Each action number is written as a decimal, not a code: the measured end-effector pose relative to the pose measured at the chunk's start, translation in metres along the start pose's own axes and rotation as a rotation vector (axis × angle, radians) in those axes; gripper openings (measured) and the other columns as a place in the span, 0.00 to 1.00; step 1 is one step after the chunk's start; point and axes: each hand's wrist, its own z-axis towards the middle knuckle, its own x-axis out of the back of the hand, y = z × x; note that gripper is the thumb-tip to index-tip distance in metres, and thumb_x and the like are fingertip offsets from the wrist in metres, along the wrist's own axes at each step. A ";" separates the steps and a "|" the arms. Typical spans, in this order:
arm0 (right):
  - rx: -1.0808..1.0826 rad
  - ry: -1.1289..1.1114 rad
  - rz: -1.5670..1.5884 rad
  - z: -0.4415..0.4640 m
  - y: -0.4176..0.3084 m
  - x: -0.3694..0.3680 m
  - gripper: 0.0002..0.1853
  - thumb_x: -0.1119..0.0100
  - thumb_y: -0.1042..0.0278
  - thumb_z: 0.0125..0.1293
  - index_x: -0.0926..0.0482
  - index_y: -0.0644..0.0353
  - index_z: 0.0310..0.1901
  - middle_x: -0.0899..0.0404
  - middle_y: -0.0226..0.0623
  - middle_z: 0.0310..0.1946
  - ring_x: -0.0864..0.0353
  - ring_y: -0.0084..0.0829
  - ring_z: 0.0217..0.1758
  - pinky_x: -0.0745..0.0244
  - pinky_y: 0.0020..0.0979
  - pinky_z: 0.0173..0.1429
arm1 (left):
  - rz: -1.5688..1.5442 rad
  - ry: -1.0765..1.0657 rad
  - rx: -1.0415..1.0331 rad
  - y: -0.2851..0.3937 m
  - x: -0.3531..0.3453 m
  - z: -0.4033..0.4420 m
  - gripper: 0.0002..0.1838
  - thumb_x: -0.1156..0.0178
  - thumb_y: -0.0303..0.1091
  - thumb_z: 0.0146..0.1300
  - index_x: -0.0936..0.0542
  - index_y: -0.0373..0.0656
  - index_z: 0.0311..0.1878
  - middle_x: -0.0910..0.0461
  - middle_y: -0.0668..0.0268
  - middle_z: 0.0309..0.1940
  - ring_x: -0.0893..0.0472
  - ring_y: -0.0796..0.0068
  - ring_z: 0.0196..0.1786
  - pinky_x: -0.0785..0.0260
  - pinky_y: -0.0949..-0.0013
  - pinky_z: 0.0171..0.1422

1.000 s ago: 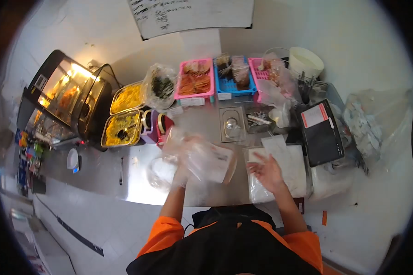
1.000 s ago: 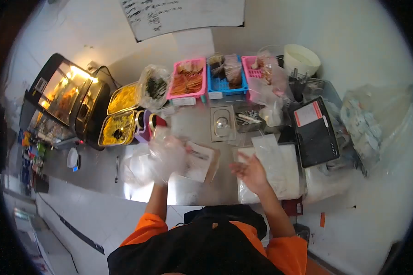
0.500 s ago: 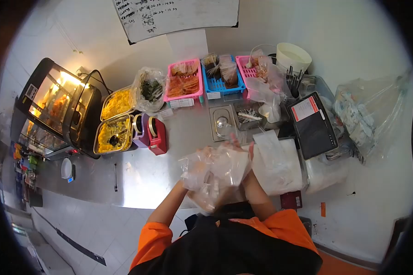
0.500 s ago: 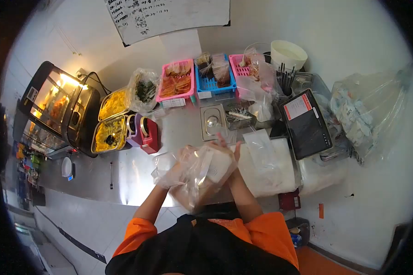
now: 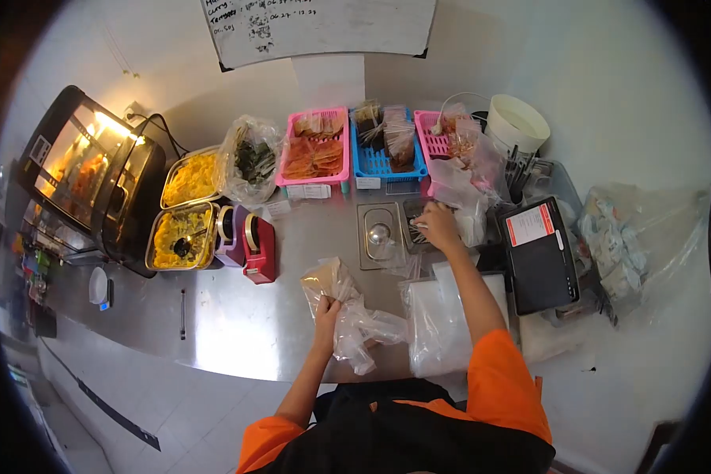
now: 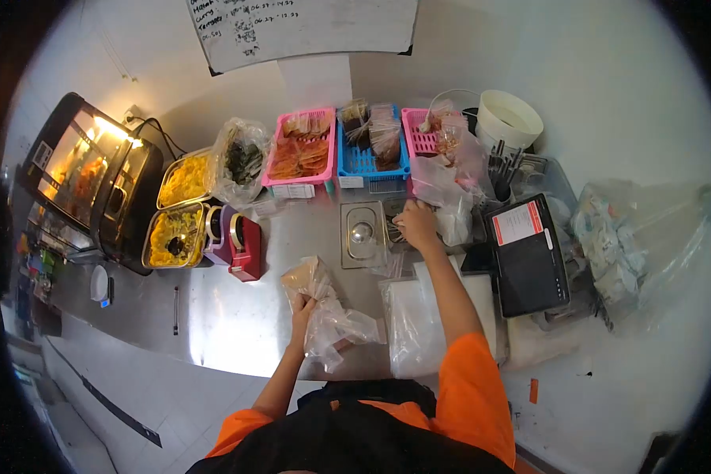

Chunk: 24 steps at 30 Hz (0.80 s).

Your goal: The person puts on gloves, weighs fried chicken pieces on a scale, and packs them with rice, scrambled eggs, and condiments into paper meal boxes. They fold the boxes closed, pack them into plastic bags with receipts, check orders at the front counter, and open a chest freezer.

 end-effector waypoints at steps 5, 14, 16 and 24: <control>0.201 -0.386 -0.281 0.029 0.024 -0.046 0.08 0.36 0.69 0.37 0.19 0.49 0.25 0.28 0.34 0.32 0.30 0.35 0.42 0.36 0.36 0.47 | 0.453 -0.240 -0.487 -0.015 0.028 0.014 0.04 0.50 0.26 0.52 0.29 0.38 0.32 0.31 0.68 0.30 0.30 0.77 0.37 0.37 0.75 0.41; -0.153 0.012 0.673 0.020 0.033 -0.027 0.03 0.39 0.74 0.47 0.22 0.63 0.25 0.24 0.35 0.25 0.24 0.26 0.29 0.29 0.27 0.34 | 0.286 -0.319 -0.369 0.006 0.032 0.000 0.07 0.46 0.27 0.51 0.24 0.40 0.35 0.24 0.64 0.35 0.25 0.74 0.40 0.33 0.74 0.45; -0.277 0.161 0.872 0.016 0.023 -0.019 0.02 0.42 0.76 0.50 0.23 0.64 0.27 0.23 0.34 0.24 0.24 0.22 0.28 0.29 0.23 0.32 | 0.404 -0.299 -0.611 -0.005 0.034 0.005 0.08 0.44 0.27 0.49 0.24 0.40 0.35 0.24 0.62 0.36 0.24 0.72 0.41 0.32 0.73 0.45; -0.230 0.269 1.471 0.021 -0.077 0.033 0.08 0.43 0.80 0.53 0.28 0.64 0.35 0.24 0.35 0.29 0.23 0.24 0.31 0.29 0.20 0.35 | 0.884 0.107 -0.707 -0.054 0.023 -0.005 0.11 0.40 0.28 0.43 0.24 0.42 0.33 0.26 0.61 0.34 0.25 0.65 0.38 0.32 0.67 0.44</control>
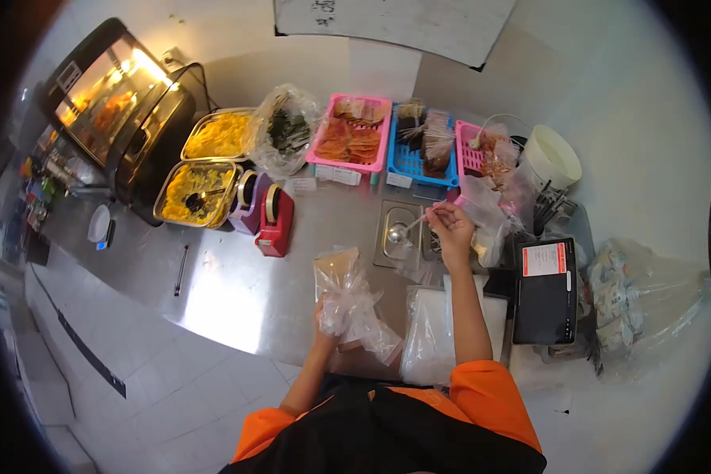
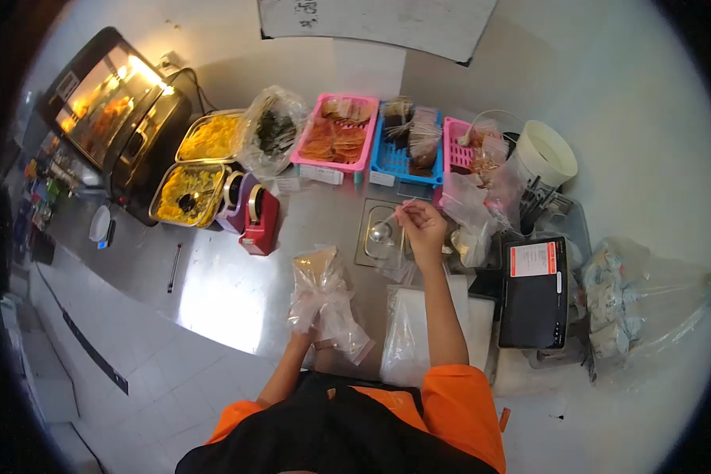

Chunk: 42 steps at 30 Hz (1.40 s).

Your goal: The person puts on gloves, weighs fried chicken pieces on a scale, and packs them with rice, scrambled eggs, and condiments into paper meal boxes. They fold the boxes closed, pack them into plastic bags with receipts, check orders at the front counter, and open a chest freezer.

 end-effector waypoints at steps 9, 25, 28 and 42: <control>-0.213 -0.264 0.221 -0.064 0.048 -0.071 0.10 0.44 0.83 0.52 0.31 0.60 0.34 0.26 0.33 0.29 0.23 0.26 0.34 0.28 0.22 0.38 | 0.263 0.457 -0.041 0.046 0.023 0.017 0.12 0.38 0.36 0.42 0.21 0.48 0.33 0.41 0.56 0.56 0.50 0.54 0.61 0.49 0.59 0.61; 0.610 -0.429 -0.768 -0.144 0.071 -0.074 0.10 0.42 0.78 0.44 0.27 0.63 0.32 0.26 0.37 0.25 0.26 0.37 0.29 0.30 0.33 0.35 | -0.182 -0.293 0.286 -0.001 0.038 0.068 0.13 0.41 0.25 0.43 0.24 0.32 0.35 0.22 0.55 0.27 0.21 0.63 0.27 0.29 0.68 0.33; 0.652 -0.494 -0.800 -0.136 0.065 -0.080 0.10 0.45 0.77 0.47 0.25 0.63 0.35 0.27 0.37 0.27 0.26 0.36 0.32 0.30 0.32 0.37 | -0.784 -0.288 0.646 -0.008 0.041 0.061 0.15 0.43 0.26 0.49 0.29 0.31 0.41 0.22 0.58 0.30 0.21 0.68 0.29 0.28 0.72 0.36; 0.445 -0.469 -0.810 -0.145 0.062 -0.084 0.11 0.43 0.78 0.47 0.24 0.62 0.35 0.30 0.36 0.29 0.29 0.35 0.35 0.31 0.30 0.39 | -1.385 -0.154 0.762 -0.005 0.057 0.037 0.12 0.47 0.24 0.55 0.34 0.37 0.43 0.23 0.57 0.36 0.23 0.71 0.40 0.30 0.71 0.48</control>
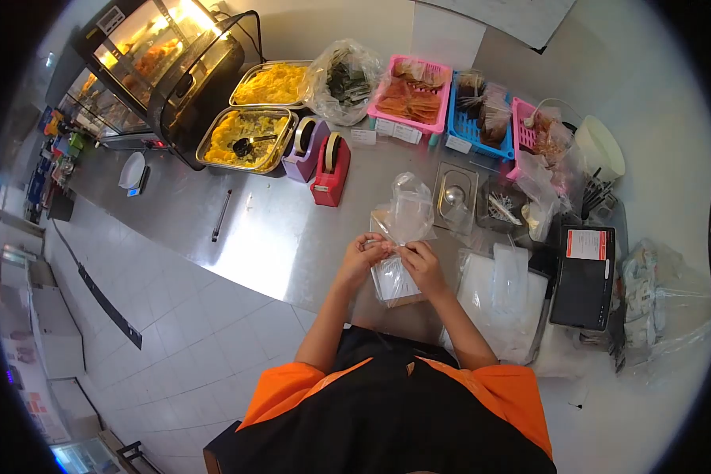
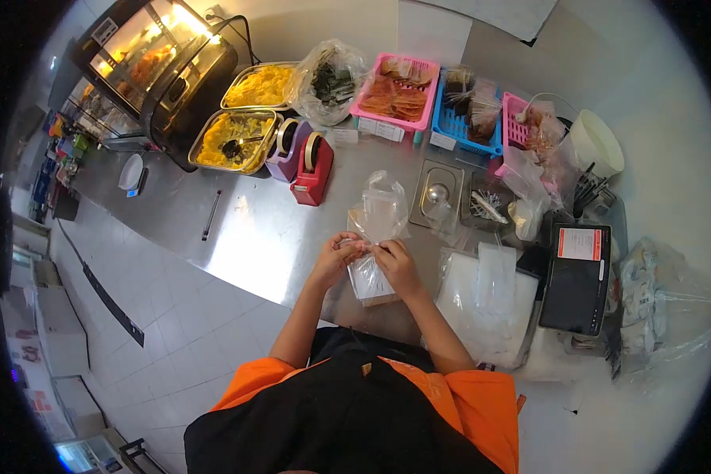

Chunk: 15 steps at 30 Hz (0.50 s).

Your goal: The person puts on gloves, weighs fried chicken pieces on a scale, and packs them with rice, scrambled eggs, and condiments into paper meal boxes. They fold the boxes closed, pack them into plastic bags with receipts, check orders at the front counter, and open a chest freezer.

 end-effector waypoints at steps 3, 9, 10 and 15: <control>-0.004 0.013 -0.006 -0.001 -0.001 -0.002 0.10 0.43 0.78 0.47 0.24 0.62 0.35 0.30 0.36 0.29 0.29 0.34 0.35 0.31 0.30 0.39 | 0.008 0.004 -0.015 -0.002 0.000 0.000 0.13 0.45 0.23 0.54 0.34 0.38 0.42 0.23 0.58 0.35 0.22 0.72 0.38 0.30 0.72 0.46; -0.011 0.000 -0.002 0.002 -0.006 -0.002 0.09 0.43 0.79 0.46 0.23 0.62 0.33 0.30 0.36 0.28 0.29 0.34 0.34 0.31 0.30 0.38 | 0.287 0.014 -0.117 0.001 -0.010 -0.001 0.18 0.43 0.19 0.51 0.37 0.39 0.43 0.24 0.63 0.30 0.24 0.78 0.33 0.31 0.79 0.38; -0.005 0.004 -0.004 0.003 -0.006 -0.001 0.09 0.43 0.79 0.45 0.23 0.62 0.32 0.30 0.36 0.27 0.29 0.34 0.34 0.31 0.30 0.37 | 0.354 0.007 -0.132 0.002 -0.010 -0.001 0.18 0.43 0.19 0.50 0.37 0.39 0.43 0.24 0.65 0.29 0.24 0.80 0.32 0.31 0.80 0.36; -0.142 0.068 0.093 0.002 -0.003 -0.006 0.06 0.41 0.80 0.42 0.22 0.62 0.26 0.31 0.37 0.25 0.28 0.32 0.28 0.31 0.28 0.31 | 0.727 -0.135 -0.328 0.004 -0.014 -0.015 0.16 0.43 0.19 0.49 0.41 0.42 0.34 0.28 0.69 0.26 0.28 0.81 0.33 0.34 0.78 0.37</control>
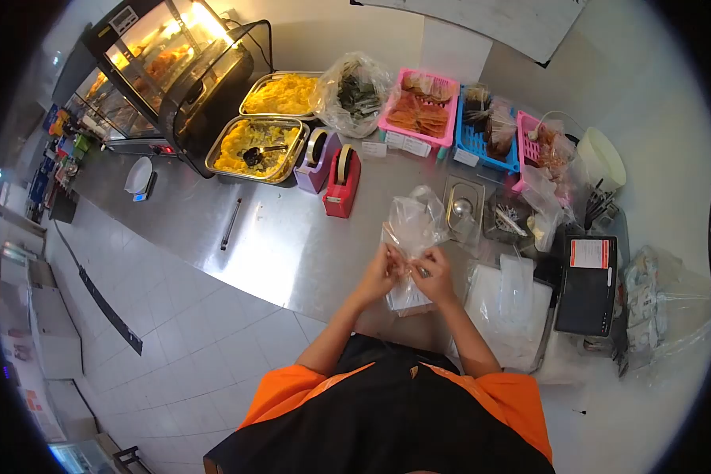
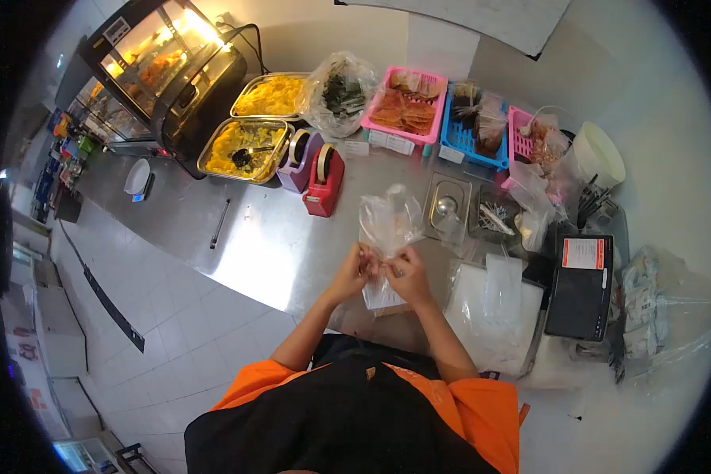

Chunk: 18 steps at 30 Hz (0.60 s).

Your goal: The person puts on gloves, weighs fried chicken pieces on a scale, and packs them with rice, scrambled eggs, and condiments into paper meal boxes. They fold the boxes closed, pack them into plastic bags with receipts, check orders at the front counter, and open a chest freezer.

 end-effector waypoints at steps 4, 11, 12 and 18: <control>-0.134 0.060 -0.020 0.000 0.004 0.001 0.05 0.40 0.79 0.38 0.23 0.63 0.22 0.31 0.37 0.24 0.29 0.33 0.29 0.33 0.29 0.31 | -0.153 -0.197 0.018 0.009 -0.001 -0.017 0.16 0.49 0.14 0.48 0.43 0.44 0.31 0.34 0.69 0.25 0.33 0.82 0.33 0.38 0.77 0.36; -0.148 0.097 0.017 -0.014 -0.013 0.011 0.06 0.39 0.79 0.42 0.22 0.62 0.26 0.31 0.37 0.24 0.28 0.33 0.31 0.33 0.29 0.35 | 0.823 0.594 -0.166 -0.046 0.158 0.096 0.08 0.47 0.34 0.53 0.25 0.42 0.35 0.26 0.65 0.27 0.26 0.74 0.29 0.35 0.73 0.31; -0.129 0.140 0.020 -0.018 -0.015 0.011 0.07 0.39 0.79 0.42 0.22 0.62 0.27 0.30 0.37 0.25 0.28 0.32 0.31 0.33 0.29 0.35 | 0.532 0.468 0.123 -0.035 0.163 0.103 0.10 0.47 0.35 0.53 0.25 0.42 0.36 0.25 0.64 0.28 0.25 0.74 0.28 0.35 0.73 0.30; -0.384 0.254 0.051 -0.050 -0.021 0.021 0.06 0.42 0.81 0.46 0.23 0.64 0.29 0.29 0.37 0.27 0.28 0.28 0.30 0.32 0.24 0.35 | -0.175 0.235 0.234 -0.031 0.166 0.081 0.09 0.46 0.38 0.54 0.23 0.42 0.31 0.24 0.68 0.24 0.29 0.81 0.21 0.42 0.80 0.25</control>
